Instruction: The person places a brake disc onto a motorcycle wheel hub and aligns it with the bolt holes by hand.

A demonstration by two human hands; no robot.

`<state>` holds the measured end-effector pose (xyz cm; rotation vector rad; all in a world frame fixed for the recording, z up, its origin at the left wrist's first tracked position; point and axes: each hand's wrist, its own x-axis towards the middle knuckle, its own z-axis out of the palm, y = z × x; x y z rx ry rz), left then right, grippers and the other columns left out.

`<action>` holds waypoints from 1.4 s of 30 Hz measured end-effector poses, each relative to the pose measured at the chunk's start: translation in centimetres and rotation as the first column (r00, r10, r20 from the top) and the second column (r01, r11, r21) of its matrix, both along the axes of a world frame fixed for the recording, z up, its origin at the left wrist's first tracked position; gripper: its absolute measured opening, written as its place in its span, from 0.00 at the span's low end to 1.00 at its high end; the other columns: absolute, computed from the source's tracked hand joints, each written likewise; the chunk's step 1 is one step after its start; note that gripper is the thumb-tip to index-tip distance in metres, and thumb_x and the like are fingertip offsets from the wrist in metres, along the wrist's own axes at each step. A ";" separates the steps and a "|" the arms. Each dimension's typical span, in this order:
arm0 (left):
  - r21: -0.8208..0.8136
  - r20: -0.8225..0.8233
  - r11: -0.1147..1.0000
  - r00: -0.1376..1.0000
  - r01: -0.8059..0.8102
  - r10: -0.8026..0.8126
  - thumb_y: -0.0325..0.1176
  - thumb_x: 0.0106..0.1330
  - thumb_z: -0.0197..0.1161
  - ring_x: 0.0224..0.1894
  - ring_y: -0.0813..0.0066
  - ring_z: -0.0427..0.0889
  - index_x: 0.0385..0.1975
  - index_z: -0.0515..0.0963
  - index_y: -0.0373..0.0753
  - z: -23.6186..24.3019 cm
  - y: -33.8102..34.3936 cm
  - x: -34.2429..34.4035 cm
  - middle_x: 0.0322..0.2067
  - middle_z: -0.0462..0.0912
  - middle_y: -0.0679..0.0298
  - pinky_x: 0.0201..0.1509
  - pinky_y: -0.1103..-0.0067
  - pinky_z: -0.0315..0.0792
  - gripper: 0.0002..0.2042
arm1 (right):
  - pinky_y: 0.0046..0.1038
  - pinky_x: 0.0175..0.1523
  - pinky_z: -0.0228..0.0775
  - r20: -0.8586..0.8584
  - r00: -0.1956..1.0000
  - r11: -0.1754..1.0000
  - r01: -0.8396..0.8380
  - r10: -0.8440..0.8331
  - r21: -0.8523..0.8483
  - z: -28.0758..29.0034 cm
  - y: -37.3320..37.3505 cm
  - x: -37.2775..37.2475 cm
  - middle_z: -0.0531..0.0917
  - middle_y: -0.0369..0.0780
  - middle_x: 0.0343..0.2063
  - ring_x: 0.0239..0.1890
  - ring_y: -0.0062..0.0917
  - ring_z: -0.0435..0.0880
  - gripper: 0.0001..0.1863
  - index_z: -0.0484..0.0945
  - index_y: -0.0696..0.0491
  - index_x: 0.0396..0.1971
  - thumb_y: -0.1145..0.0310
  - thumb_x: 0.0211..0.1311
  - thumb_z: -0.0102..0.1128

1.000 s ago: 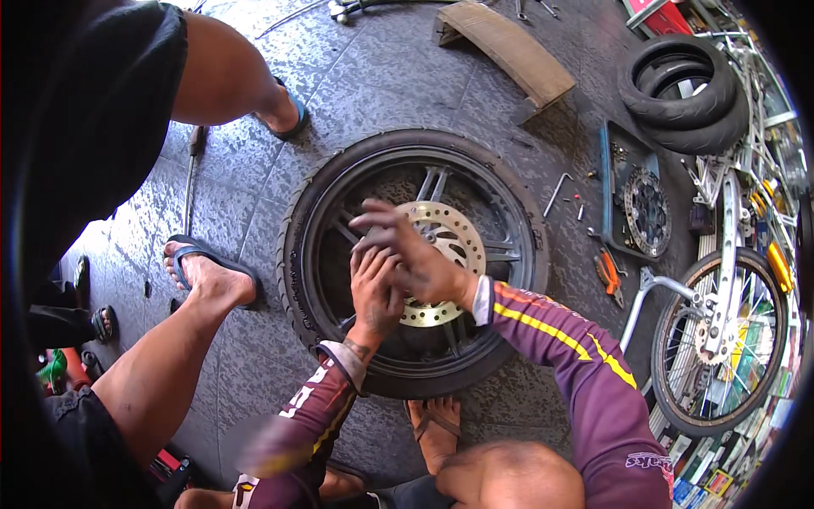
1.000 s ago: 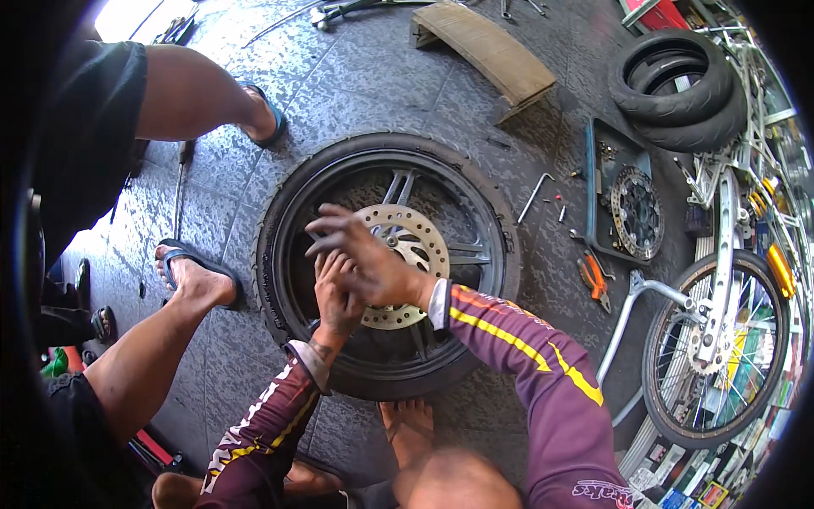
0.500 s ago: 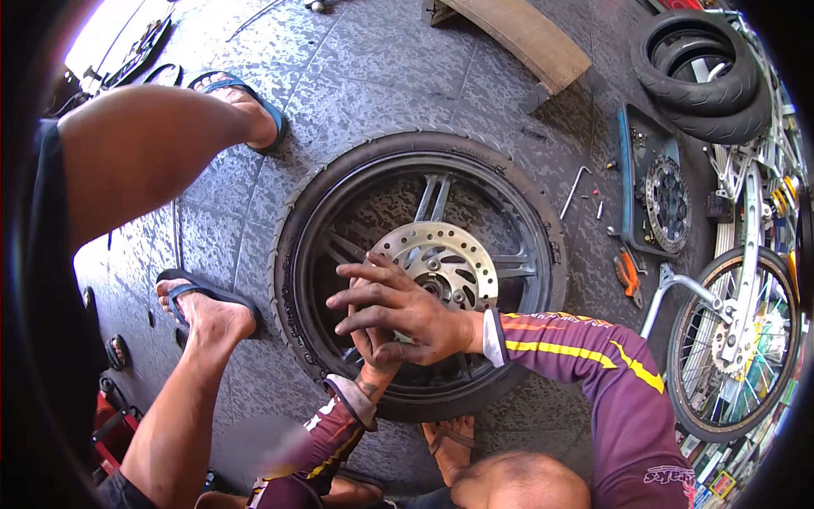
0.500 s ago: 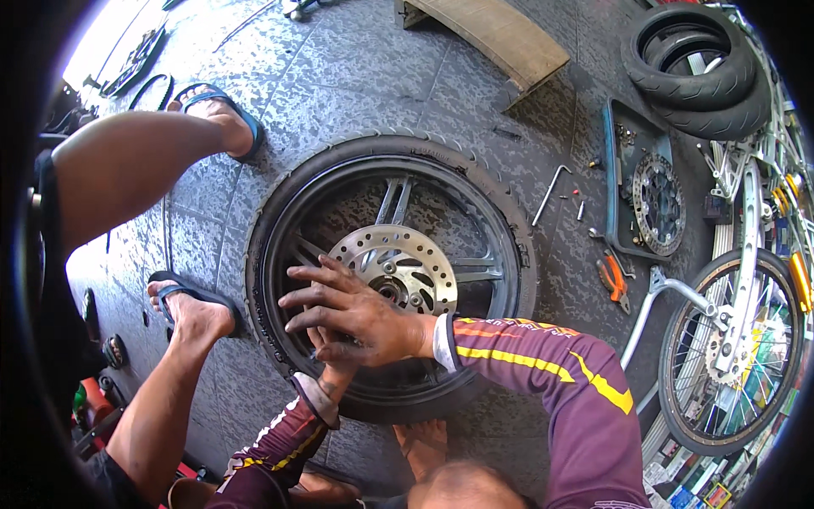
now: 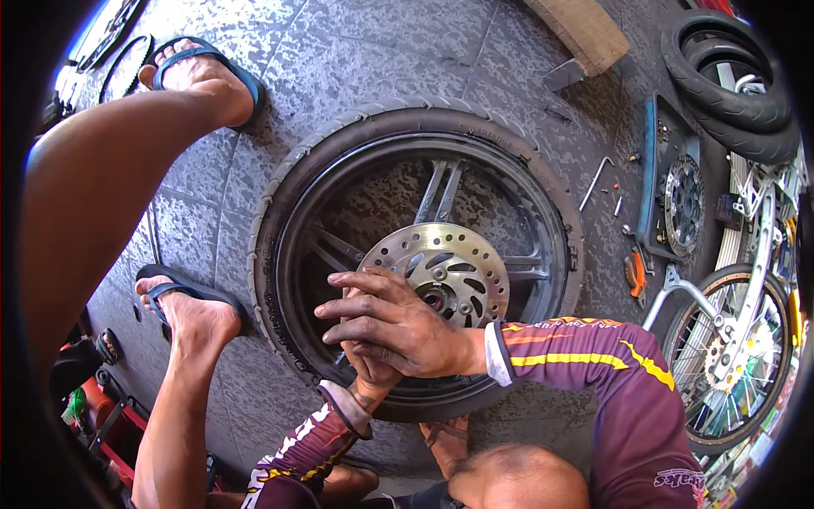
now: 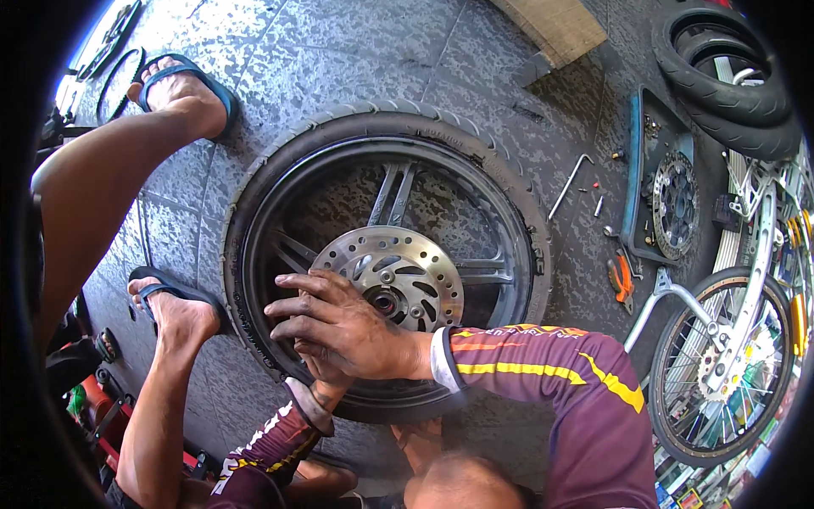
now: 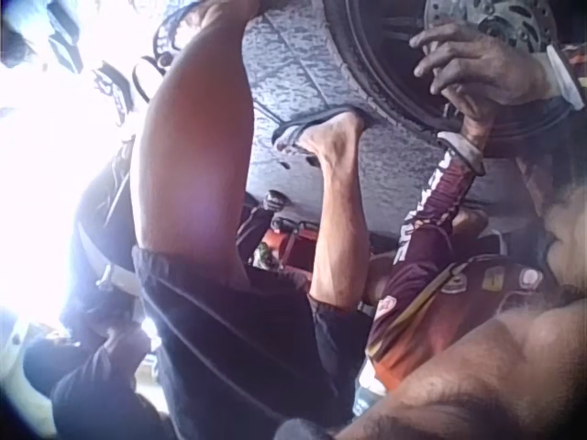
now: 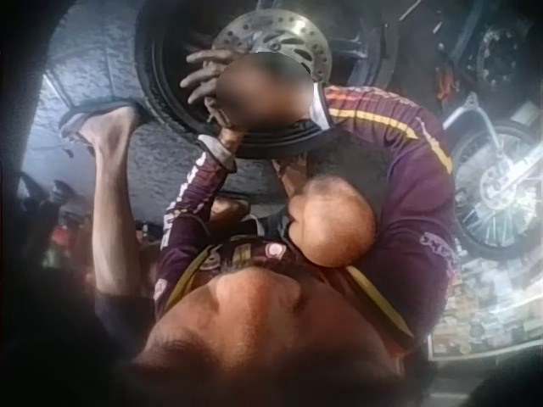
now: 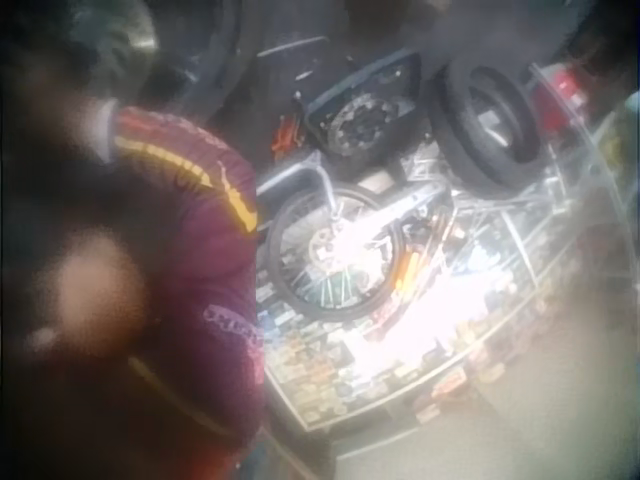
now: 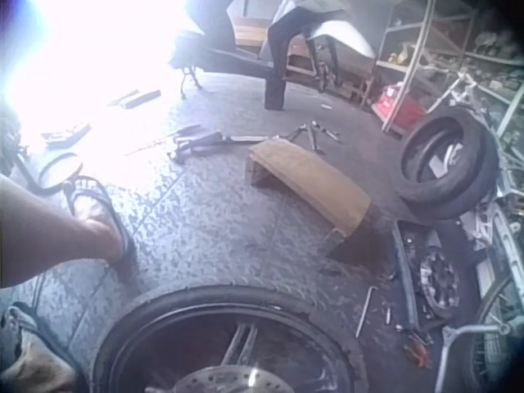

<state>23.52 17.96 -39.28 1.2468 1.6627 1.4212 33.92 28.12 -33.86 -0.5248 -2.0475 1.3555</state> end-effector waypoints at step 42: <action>-0.038 -0.373 0.959 0.887 0.280 -0.274 0.27 0.72 0.51 0.73 0.54 0.61 0.64 0.71 0.40 3.4 -0.1 -1.5 0.65 0.71 0.51 0.76 0.61 0.50 0.20 | 0.46 0.33 0.76 0.583 0.637 0.859 0.303 -0.505 0.413 1.6 -3.5 2.4 0.84 0.50 0.22 0.28 0.46 0.86 0.16 0.73 0.55 0.44 0.60 0.65 0.60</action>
